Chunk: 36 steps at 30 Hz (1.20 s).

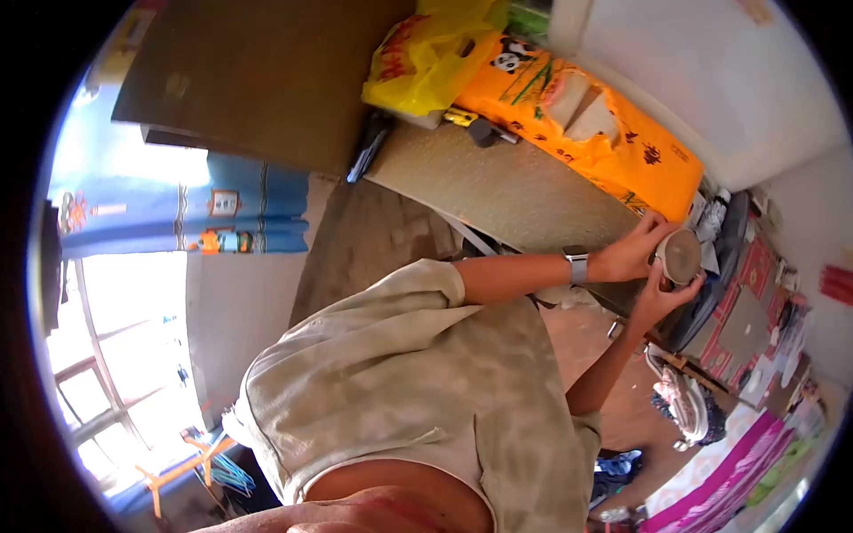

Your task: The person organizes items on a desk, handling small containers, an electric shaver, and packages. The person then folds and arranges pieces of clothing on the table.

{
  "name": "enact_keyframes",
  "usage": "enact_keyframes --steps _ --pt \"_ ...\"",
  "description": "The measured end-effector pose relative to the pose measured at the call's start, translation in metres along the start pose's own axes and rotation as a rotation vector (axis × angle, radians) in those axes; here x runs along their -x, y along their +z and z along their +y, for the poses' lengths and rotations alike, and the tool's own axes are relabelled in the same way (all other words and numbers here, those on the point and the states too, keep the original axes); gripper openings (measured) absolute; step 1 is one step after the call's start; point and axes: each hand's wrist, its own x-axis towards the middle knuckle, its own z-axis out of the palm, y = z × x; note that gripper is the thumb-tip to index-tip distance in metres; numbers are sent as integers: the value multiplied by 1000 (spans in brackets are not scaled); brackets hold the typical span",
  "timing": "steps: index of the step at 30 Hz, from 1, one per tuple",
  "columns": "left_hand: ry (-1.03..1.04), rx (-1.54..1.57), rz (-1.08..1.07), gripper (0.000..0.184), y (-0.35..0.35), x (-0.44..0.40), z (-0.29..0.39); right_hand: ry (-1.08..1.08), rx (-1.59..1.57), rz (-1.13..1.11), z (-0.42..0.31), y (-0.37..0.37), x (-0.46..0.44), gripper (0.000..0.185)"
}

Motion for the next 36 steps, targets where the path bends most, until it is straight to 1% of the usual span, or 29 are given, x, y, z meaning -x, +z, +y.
enact_keyframes --steps 1,2,3,5,6,7,8,9,10,11,12,13,14,15,16,17,18,19,21,22,24,25,28,30,31,33,34,36 --pt "8 35 -25 75 -3 2 1 -9 0 -35 1 0 0 84" --pt "-1 35 14 75 -8 8 3 -48 -3 -20 2 0 1 84" --pt "35 -19 22 72 -17 13 7 -91 -10 -2 2 1 1 84" --pt "72 -147 32 63 -46 31 12 -85 46 -29 -6 1 7 86" --pt "70 -217 33 57 -72 48 16 -144 131 59 -4 1 12 87" --pt "60 -313 126 49 -102 70 25 -204 215 152 -5 3 15 88" --pt "50 -409 211 41 -138 92 34 -275 398 303 -37 11 27 79" --pt "155 -658 345 29 -179 120 20 -275 401 301 -35 17 38 79" --pt "26 -706 576 28 -214 146 45 -252 291 368 -26 21 50 66" --pt "-48 -875 740 33 -250 162 51 -234 182 435 -24 23 59 54" --pt "-180 -1175 848 38 -281 181 44 -326 180 249 -34 34 68 41" --pt "-172 -1232 877 44 -308 193 54 -409 177 63 -47 55 80 28" --pt "-214 -1312 894 46 -324 200 58 -263 42 -160 -67 79 92 20" --pt "-255 -1392 910 49 -335 203 59 -308 148 -348 -74 104 91 26" --pt "-249 -1380 896 49 -344 206 54 -239 -3 -499 -86 133 93 29" --pt "-329 -1358 871 52 -351 209 46 -177 -80 -604 -90 159 92 37" --pt "-409 -1337 846 56 -355 209 40 -202 -98 -617 -104 185 92 41" --pt "-403 -1327 840 56 -357 205 38 -230 -118 -630 -119 209 90 46" --pt "-647 -1440 759 61 -361 198 40 -394 76 -645 -132 244 86 55" --pt "-643 -1438 753 61 -362 198 38 -391 80 -640 -132 256 87 55" --pt "-667 -1437 726 62 -367 202 35 -448 221 -657 -130 276 90 56" --pt "-671 -1439 723 62 -368 204 35 -444 220 -660 -126 283 92 56" --pt "-647 -1352 732 60 -369 203 39 -362 231 -639 -127 289 93 52" --pt "-785 -1129 685 59 -371 202 44 -338 225 -646 -130 284 94 49" --pt "-785 -1128 682 59 -371 205 41 -336 226 -644 -129 284 94 49" --pt "-550 -1218 714 59 -371 213 32 -304 191 -660 -127 285 96 48" --pt "-552 -1219 716 59 -371 216 29 -304 190 -663 -126 285 97 48" --pt "-447 -1227 745 60 -372 219 24 -319 161 -656 -124 283 96 48"
